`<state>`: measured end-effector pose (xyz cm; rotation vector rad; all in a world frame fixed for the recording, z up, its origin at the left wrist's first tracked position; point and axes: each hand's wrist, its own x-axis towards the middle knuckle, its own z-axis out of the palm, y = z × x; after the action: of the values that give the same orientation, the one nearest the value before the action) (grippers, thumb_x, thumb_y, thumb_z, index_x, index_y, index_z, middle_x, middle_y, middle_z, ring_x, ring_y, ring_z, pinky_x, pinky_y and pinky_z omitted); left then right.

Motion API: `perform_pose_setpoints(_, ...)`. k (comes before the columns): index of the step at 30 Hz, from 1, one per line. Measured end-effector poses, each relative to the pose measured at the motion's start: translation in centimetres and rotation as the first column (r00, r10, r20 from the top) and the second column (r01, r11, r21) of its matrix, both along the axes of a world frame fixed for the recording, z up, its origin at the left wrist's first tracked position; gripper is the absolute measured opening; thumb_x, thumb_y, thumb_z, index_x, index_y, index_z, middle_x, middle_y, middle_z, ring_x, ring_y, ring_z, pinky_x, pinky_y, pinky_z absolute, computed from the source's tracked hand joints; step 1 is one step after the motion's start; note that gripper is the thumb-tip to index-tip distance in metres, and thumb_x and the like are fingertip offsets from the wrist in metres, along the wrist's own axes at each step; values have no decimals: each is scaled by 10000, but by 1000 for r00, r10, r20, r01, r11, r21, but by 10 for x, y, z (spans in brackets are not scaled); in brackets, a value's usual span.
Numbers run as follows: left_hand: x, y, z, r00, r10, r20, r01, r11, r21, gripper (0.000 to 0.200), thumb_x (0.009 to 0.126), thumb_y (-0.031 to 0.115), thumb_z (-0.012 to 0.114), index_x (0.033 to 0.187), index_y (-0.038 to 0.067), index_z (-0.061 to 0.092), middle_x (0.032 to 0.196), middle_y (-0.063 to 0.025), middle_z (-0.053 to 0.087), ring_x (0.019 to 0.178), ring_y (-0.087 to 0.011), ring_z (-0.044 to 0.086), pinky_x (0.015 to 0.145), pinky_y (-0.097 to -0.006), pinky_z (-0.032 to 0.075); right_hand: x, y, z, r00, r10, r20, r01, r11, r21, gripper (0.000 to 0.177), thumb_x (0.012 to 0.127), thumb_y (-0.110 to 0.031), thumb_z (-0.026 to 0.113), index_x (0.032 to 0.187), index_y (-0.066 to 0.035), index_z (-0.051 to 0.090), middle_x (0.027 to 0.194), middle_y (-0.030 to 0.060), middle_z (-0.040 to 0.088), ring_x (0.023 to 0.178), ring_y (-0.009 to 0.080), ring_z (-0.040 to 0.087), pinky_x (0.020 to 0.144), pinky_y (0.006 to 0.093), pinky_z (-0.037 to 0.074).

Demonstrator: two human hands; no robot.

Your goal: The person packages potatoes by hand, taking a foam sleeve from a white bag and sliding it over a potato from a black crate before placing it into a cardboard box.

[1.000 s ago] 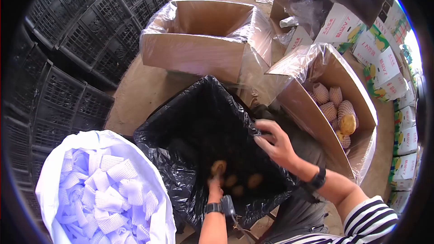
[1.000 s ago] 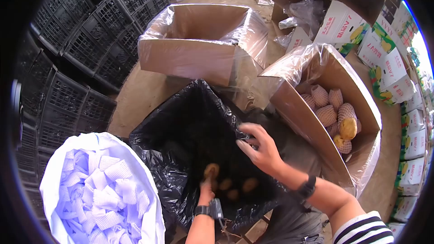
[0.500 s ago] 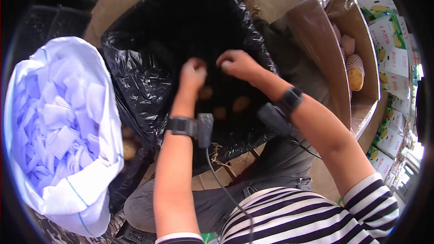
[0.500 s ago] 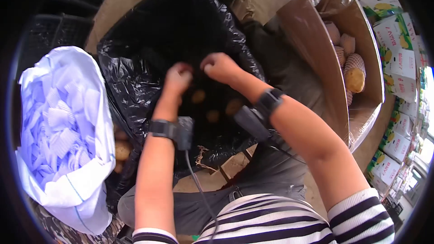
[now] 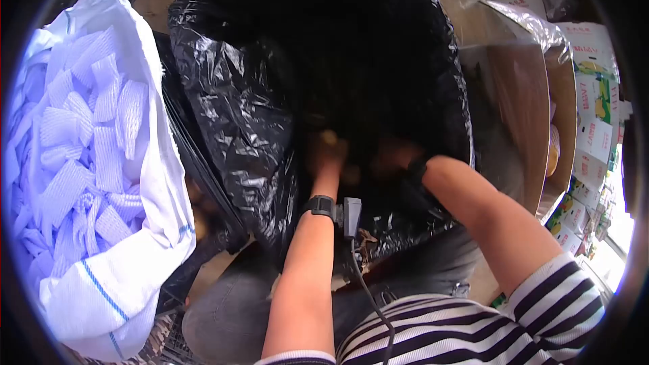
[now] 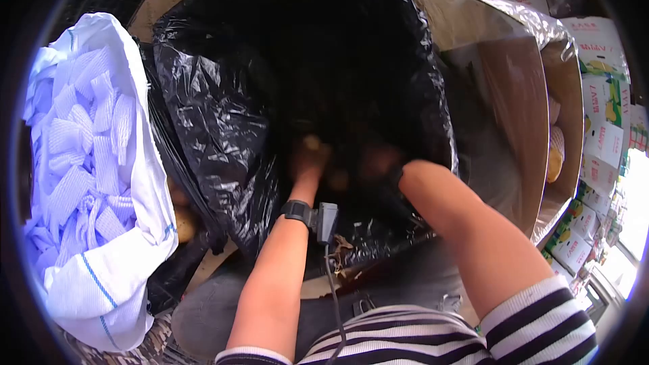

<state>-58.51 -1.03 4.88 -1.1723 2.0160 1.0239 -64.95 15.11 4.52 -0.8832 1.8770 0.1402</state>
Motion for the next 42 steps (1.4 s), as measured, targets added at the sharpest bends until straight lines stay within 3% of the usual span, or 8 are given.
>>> perform_pose_setpoints(7, 65, 10, -44, 924, 345, 167, -382, 792, 475, 641, 780, 528, 564, 1268, 129, 444, 1210, -107, 498, 1185, -305, 411, 871, -477, 432, 29, 29, -59, 736, -418, -533, 53, 820, -570, 378, 798, -355, 547, 1022, -62, 626, 1001, 147, 634, 891, 294, 612, 785, 411, 485)
perform_pose_setpoints(10, 65, 11, -43, 868, 445, 218, -484, 664, 571, 650, 785, 531, 560, 1284, 137, 424, 1227, -108, 482, 1182, -306, 412, 866, -481, 434, 19, 24, -35, 993, 81, -83, -78, 996, 35, 312, 777, -284, 585, 983, -64, 664, 938, 122, 639, 844, 233, 601, 820, 342, 474)
perform_pose_setpoints(12, 64, 12, -41, 827, 503, 253, -535, 566, 627, 656, 788, 533, 558, 1294, 142, 410, 1238, -108, 471, 1180, -307, 412, 863, -483, 435, 5, 19, 6, -129, -816, 563, 969, 17, 247, 355, 828, -326, 559, 1069, -75, 630, 999, 88, 623, 941, 165, 570, 857, 321, 456)
perform_pose_setpoints(19, 62, 12, -5, 639, 706, 304, -599, 210, 772, 680, 800, 541, 550, 1332, 161, 362, 1276, -108, 433, 1174, -309, 413, 852, -492, 440, 56, 1, -50, -348, -723, 597, 911, -110, 398, 474, 864, -530, 476, 1178, -177, 514, 1189, 64, 531, 1076, 174, 517, 895, 351, 433)
perform_pose_setpoints(24, -17, 1, 132, 906, 367, -209, -285, 897, 338, 658, 832, 564, 477, 1334, 158, 350, 1213, -214, 495, 1076, -368, 497, 945, -420, 385, -11, -40, 156, -716, -329, 616, 698, -312, 644, 547, 809, -600, 449, 1173, -196, 505, 1288, 85, 449, 1199, 326, 384, 957, 616, 270)
perform_pose_setpoints(32, -118, 28, 349, 144, -263, -954, 11, 964, -264, 626, 880, 392, 521, 1330, 6, 321, 1220, -240, 458, 1098, -388, 432, 946, -440, 343, -196, -31, 333, 72, 423, 903, 988, -156, -5, 621, 885, -600, 313, 1167, -70, 473, 1159, 143, 518, 1095, 279, 498, 940, 456, 410)
perform_pose_setpoints(35, -69, 13, 300, 301, -497, -814, 53, 861, -506, 772, 757, 516, 606, 1328, 60, 356, 1258, -212, 430, 1132, -375, 410, 961, -492, 304, -178, -38, 390, 460, -89, 884, 725, -537, -431, 418, 965, -312, 365, 1281, -39, 355, 1194, 162, 485, 1097, 262, 495, 914, 363, 447)
perform_pose_setpoints(42, 108, -26, 165, 705, -708, -43, 695, 702, -155, 652, 696, 497, 645, 1169, 64, 528, 1075, -196, 577, 1037, -352, 531, 912, -570, 327, -47, 13, 214, 796, -140, -589, -307, 745, -592, 1021, 498, -550, 776, 1269, 6, 403, 1361, 216, 305, 1294, 381, 249, 1040, 550, 192)
